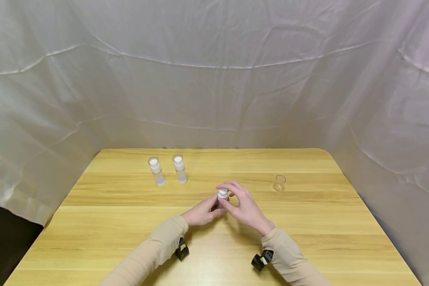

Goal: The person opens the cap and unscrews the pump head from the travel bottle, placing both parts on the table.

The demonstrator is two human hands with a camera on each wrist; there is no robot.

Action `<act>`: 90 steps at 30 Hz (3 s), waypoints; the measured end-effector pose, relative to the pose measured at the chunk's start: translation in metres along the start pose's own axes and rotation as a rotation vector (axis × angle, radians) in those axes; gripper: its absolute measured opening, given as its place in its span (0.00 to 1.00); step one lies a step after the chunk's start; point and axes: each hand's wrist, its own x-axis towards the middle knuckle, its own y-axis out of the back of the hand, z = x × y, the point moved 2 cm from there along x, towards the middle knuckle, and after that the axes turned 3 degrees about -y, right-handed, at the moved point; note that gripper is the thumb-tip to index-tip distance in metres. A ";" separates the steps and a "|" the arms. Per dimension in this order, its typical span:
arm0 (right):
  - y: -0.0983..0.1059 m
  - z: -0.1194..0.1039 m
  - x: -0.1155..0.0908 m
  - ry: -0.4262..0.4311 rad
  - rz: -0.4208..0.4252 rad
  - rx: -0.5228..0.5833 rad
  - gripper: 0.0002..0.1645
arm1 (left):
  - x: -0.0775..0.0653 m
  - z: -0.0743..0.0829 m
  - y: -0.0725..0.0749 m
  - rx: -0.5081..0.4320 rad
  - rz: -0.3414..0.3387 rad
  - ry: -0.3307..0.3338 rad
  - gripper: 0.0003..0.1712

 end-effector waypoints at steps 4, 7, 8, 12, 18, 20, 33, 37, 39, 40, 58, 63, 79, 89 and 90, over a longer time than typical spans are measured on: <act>0.001 0.000 0.000 -0.010 -0.013 0.005 0.22 | 0.000 0.000 -0.001 0.001 -0.001 0.000 0.34; 0.001 0.001 -0.001 -0.021 -0.021 0.007 0.22 | 0.000 0.000 -0.001 0.001 0.001 -0.003 0.34; 0.001 0.001 -0.001 -0.022 -0.022 0.007 0.22 | 0.000 0.000 -0.001 0.002 0.001 -0.005 0.34; 0.002 0.000 -0.002 -0.024 -0.023 0.020 0.22 | 0.000 -0.001 -0.002 0.004 0.000 -0.003 0.34; 0.003 -0.001 -0.003 -0.029 -0.028 0.018 0.22 | 0.000 -0.001 -0.003 0.010 0.003 -0.004 0.33; 0.003 -0.001 -0.003 -0.031 -0.030 0.013 0.22 | 0.000 -0.001 -0.003 0.008 0.005 -0.007 0.33; -0.001 -0.002 0.000 -0.024 0.015 -0.004 0.22 | 0.000 -0.001 -0.002 0.026 0.011 -0.008 0.33; -0.001 -0.002 0.001 -0.004 0.013 -0.004 0.20 | 0.000 0.000 -0.002 0.028 0.013 -0.021 0.31; -0.001 -0.002 0.001 -0.002 0.008 0.004 0.21 | -0.001 0.000 -0.002 0.027 0.018 -0.028 0.30; -0.001 -0.002 0.001 -0.006 0.006 0.012 0.22 | 0.000 0.000 -0.002 0.024 0.020 -0.033 0.29; -0.001 0.000 -0.001 -0.031 0.021 -0.021 0.28 | -0.001 0.000 -0.002 -0.002 0.018 -0.023 0.31; -0.001 0.000 -0.001 -0.011 0.010 -0.010 0.31 | 0.000 -0.001 -0.002 0.006 0.018 -0.026 0.28; -0.002 -0.001 0.001 -0.039 0.061 -0.008 0.26 | 0.000 0.000 -0.003 -0.013 0.023 -0.004 0.34; -0.003 0.000 0.001 -0.051 0.086 -0.008 0.30 | 0.000 0.001 -0.002 -0.009 0.021 0.008 0.31; -0.003 0.000 0.001 -0.055 0.090 -0.007 0.29 | 0.000 0.001 -0.002 -0.009 0.021 0.012 0.32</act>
